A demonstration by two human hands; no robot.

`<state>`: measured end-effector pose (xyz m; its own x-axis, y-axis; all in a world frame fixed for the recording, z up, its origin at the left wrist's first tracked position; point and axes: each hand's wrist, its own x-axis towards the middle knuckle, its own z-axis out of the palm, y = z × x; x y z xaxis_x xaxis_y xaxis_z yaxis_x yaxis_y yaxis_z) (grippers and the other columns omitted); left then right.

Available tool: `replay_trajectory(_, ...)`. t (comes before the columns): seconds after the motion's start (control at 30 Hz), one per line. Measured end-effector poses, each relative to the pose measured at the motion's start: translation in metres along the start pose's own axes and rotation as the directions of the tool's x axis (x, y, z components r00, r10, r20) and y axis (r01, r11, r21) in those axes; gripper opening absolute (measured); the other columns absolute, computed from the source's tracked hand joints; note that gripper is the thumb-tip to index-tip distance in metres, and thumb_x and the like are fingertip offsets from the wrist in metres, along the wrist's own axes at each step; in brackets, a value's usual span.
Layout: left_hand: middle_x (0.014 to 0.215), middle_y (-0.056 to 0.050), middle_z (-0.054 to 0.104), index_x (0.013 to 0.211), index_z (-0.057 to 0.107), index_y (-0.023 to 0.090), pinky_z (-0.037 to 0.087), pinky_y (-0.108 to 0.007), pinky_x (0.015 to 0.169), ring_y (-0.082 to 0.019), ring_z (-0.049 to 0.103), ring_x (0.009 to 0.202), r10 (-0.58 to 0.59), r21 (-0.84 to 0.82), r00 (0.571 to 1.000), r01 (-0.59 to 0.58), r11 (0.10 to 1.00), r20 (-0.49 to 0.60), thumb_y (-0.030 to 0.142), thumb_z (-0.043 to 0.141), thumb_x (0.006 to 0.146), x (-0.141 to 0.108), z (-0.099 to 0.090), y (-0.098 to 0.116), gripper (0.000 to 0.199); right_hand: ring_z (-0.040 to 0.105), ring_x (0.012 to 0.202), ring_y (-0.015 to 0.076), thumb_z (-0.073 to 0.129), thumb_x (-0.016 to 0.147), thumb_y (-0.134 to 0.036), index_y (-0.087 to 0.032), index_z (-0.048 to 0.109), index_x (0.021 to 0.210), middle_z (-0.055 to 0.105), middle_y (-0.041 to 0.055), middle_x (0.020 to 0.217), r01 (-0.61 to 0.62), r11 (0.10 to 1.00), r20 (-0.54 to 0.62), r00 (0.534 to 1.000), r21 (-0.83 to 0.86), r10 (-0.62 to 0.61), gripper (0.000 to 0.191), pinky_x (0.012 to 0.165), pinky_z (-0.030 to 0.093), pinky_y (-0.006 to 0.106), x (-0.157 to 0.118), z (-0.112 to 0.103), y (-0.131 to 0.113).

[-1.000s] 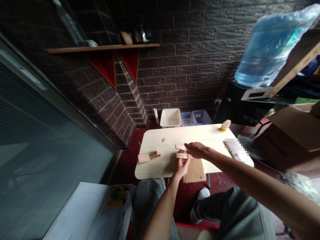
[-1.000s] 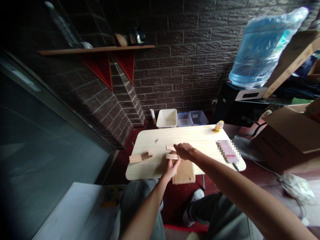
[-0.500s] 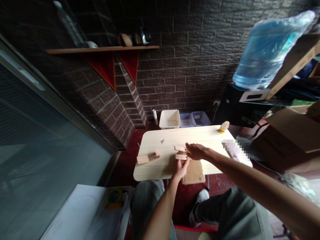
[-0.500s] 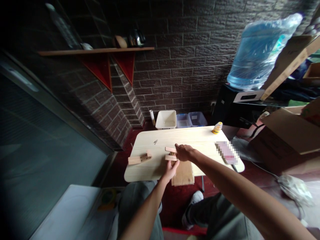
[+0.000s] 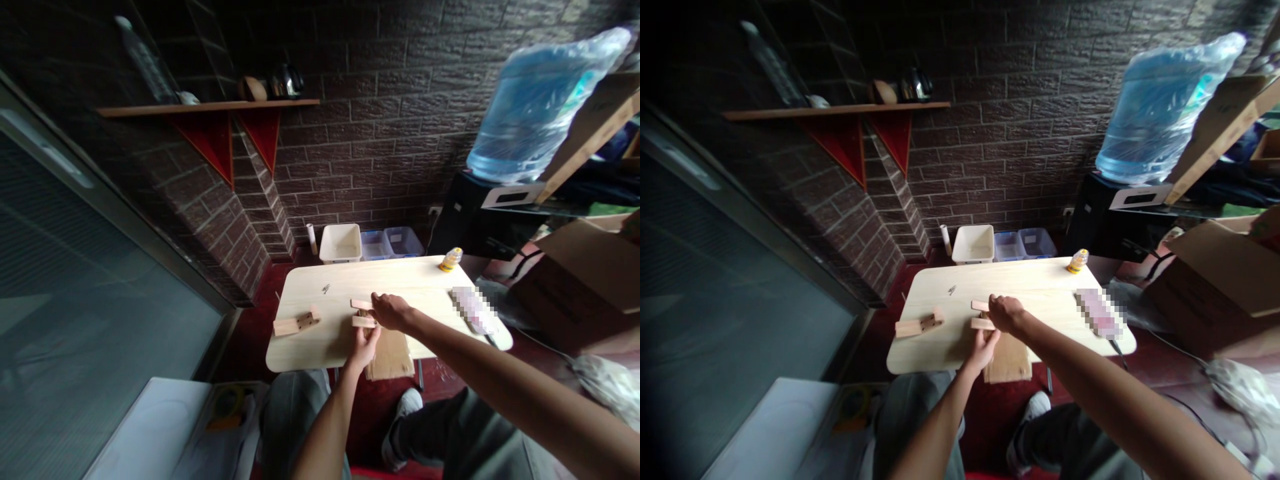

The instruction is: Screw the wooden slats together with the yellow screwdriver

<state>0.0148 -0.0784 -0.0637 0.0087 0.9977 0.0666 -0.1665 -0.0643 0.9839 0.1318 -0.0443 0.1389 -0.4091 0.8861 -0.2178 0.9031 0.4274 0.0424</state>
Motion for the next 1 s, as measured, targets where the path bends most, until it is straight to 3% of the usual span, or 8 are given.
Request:
replay_trajectory(0.23, 0.149, -0.015, 0.063, 0.137, 0.061, 0.023, 0.036, -0.051, 0.127, -0.031, 0.055, 0.145, 0.013, 0.021, 1.0, -0.013, 1.0, -0.012, 0.05, 0.078, 0.088, -0.001, -0.001, 0.001, 0.059, 0.072, 0.106, 0.0244, 0.069, 0.103, -0.035, -0.017, 0.065, 0.133, 0.07, 0.0101, 0.128, 0.129, 0.991, 0.042, 0.991, 0.019, -0.13, 0.035, 0.09, 0.063, 0.045, -0.003, -0.004, 0.013)
replay_trajectory(0.57, 0.142, -0.014, 0.068, 0.132, 0.064, 0.023, 0.037, -0.053, 0.125, -0.033, 0.058, 0.141, 0.019, 0.039, 0.999, -0.017, 0.999, -0.037, 0.051, 0.081, 0.083, -0.003, 0.0, 0.01, 0.058, 0.073, 0.102, 0.0235, 0.068, 0.104, -0.039, -0.016, 0.066, 0.131, 0.071, 0.0103, 0.125, 0.084, 0.996, 0.052, 0.995, -0.017, -0.084, 0.036, 0.087, 0.063, 0.043, -0.002, -0.005, 0.015)
replay_trajectory(0.83, 0.135, -0.015, 0.07, 0.128, 0.066, 0.022, 0.042, -0.053, 0.121, -0.032, 0.063, 0.132, -0.002, 0.041, 0.999, 0.004, 0.999, -0.044, 0.049, 0.081, 0.085, -0.005, 0.002, 0.013, 0.053, 0.072, 0.106, 0.0245, 0.069, 0.103, -0.036, -0.017, 0.065, 0.133, 0.07, 0.01, 0.128, 0.159, 0.987, 0.071, 0.985, 0.01, -0.16, 0.035, 0.09, 0.063, 0.045, -0.002, -0.002, 0.018)
replay_trajectory(1.0, 0.134, -0.014, 0.07, 0.126, 0.067, 0.022, 0.041, -0.054, 0.122, -0.033, 0.063, 0.132, 0.005, 0.049, 0.998, -0.002, 0.999, -0.063, 0.046, 0.081, 0.085, -0.005, 0.001, 0.014, 0.05, 0.073, 0.103, 0.0236, 0.068, 0.104, -0.036, -0.017, 0.065, 0.133, 0.071, 0.0099, 0.126, 0.139, 0.99, 0.078, 0.987, 0.006, -0.139, 0.035, 0.087, 0.063, 0.044, -0.003, 0.001, 0.022)
